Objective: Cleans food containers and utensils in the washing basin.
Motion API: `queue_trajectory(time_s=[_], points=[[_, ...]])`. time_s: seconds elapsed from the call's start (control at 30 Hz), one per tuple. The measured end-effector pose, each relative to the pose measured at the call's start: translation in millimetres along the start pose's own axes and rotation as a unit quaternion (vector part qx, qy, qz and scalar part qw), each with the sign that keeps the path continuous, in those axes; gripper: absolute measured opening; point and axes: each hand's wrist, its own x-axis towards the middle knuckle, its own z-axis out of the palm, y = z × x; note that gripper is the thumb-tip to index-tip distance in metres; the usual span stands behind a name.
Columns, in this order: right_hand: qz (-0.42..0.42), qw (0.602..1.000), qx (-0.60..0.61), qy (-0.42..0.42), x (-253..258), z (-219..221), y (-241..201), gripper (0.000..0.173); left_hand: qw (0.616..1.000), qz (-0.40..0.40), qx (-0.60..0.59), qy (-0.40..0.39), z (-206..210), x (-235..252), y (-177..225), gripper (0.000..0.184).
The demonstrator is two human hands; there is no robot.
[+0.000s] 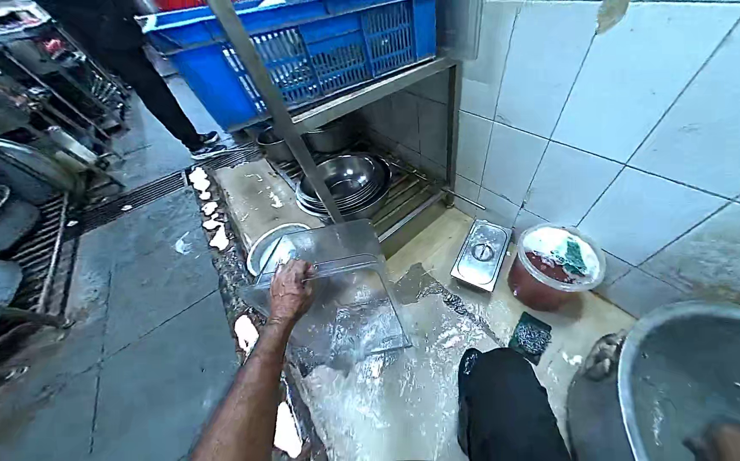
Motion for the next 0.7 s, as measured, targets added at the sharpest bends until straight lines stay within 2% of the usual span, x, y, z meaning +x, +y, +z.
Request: queue_trajectory(time_s=[0.07,0.13,0.2,0.27,0.33,0.4,0.53,0.6,0.7], points=[[-0.014,0.999,-0.030,-0.039,33,9,-6,0.048,1.000,-0.006,0.002,0.005,0,-3,5,0.017],[-0.022,0.998,-0.043,-0.037,54,12,-10,0.043,1.000,-0.001,0.002,0.011,1,-11,0,0.017],[-0.021,1.000,-0.016,0.003,55,8,-6,0.047,1.000,0.016,-0.004,0.014,-4,-21,-4,0.015],[-0.029,0.996,0.054,0.059,47,8,10,0.059,0.999,0.034,-0.012,0.029,-9,-31,-8,0.013],[-0.061,0.980,0.134,0.134,42,19,38,0.068,0.999,0.036,-0.019,0.035,-11,-38,-14,0.012],[-0.048,0.962,0.197,0.183,20,18,51,0.072,0.999,0.034,-0.021,0.033,-11,-39,-13,0.012],[-0.040,0.945,0.195,0.260,-42,-26,34,0.072,0.998,0.043,-0.027,0.022,-11,-37,3,0.010],[-0.089,0.935,0.146,0.312,-58,-50,22,0.069,0.998,0.053,-0.027,0.033,-7,-34,3,0.011],[-0.178,0.899,0.066,0.394,-63,-86,1,0.056,0.996,0.062,-0.024,0.064,0,-37,4,0.013]])
